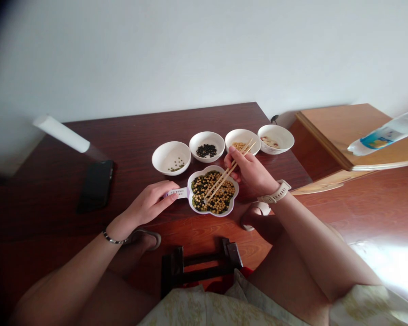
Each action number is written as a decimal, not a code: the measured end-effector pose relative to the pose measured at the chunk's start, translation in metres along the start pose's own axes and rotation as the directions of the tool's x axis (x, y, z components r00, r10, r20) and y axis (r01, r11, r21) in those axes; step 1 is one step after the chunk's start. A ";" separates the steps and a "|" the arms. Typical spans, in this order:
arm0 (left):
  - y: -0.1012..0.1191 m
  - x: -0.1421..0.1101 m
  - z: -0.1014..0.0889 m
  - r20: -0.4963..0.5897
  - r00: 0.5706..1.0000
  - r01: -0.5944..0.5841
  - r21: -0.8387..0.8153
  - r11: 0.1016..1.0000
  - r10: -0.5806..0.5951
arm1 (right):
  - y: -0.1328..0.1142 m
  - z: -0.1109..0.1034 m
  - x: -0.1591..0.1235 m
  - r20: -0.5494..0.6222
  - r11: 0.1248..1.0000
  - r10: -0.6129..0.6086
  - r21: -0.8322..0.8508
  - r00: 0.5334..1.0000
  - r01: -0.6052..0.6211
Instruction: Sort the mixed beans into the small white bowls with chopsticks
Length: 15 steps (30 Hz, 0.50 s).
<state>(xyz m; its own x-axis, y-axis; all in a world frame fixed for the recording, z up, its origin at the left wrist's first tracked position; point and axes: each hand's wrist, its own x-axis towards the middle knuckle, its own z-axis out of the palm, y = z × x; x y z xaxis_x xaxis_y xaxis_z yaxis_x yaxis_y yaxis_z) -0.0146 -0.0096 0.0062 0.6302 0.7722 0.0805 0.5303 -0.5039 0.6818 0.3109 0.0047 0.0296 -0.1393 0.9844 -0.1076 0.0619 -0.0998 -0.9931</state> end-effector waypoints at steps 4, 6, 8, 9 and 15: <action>0.001 0.000 0.000 -0.005 1.000 -0.004 0.003 1.000 0.004 | -0.001 0.000 -0.001 -0.020 1.000 0.003 -0.008 1.000 -0.003; 0.001 0.000 0.000 -0.005 1.000 -0.006 0.004 1.000 0.006 | 0.000 0.000 -0.001 -0.033 1.000 -0.003 -0.015 0.999 0.002; 0.001 0.000 0.000 -0.003 1.000 -0.005 0.005 1.000 0.005 | 0.000 -0.001 0.000 -0.041 1.000 -0.018 -0.016 0.999 0.017; 0.000 0.000 0.000 -0.002 1.000 -0.004 0.006 1.000 0.004 | 0.000 -0.001 0.000 -0.038 1.000 -0.026 -0.012 0.999 0.025; 0.001 0.000 0.000 0.007 1.000 -0.006 -0.002 1.000 0.006 | -0.003 -0.001 -0.001 -0.062 0.995 -0.053 0.080 0.997 0.058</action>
<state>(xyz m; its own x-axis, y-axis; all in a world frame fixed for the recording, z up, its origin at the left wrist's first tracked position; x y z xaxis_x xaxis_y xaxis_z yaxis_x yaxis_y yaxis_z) -0.0145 -0.0096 0.0069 0.6372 0.7665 0.0800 0.5253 -0.5079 0.6827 0.3115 0.0042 0.0331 -0.0812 0.9953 -0.0520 -0.0254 -0.0542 -0.9982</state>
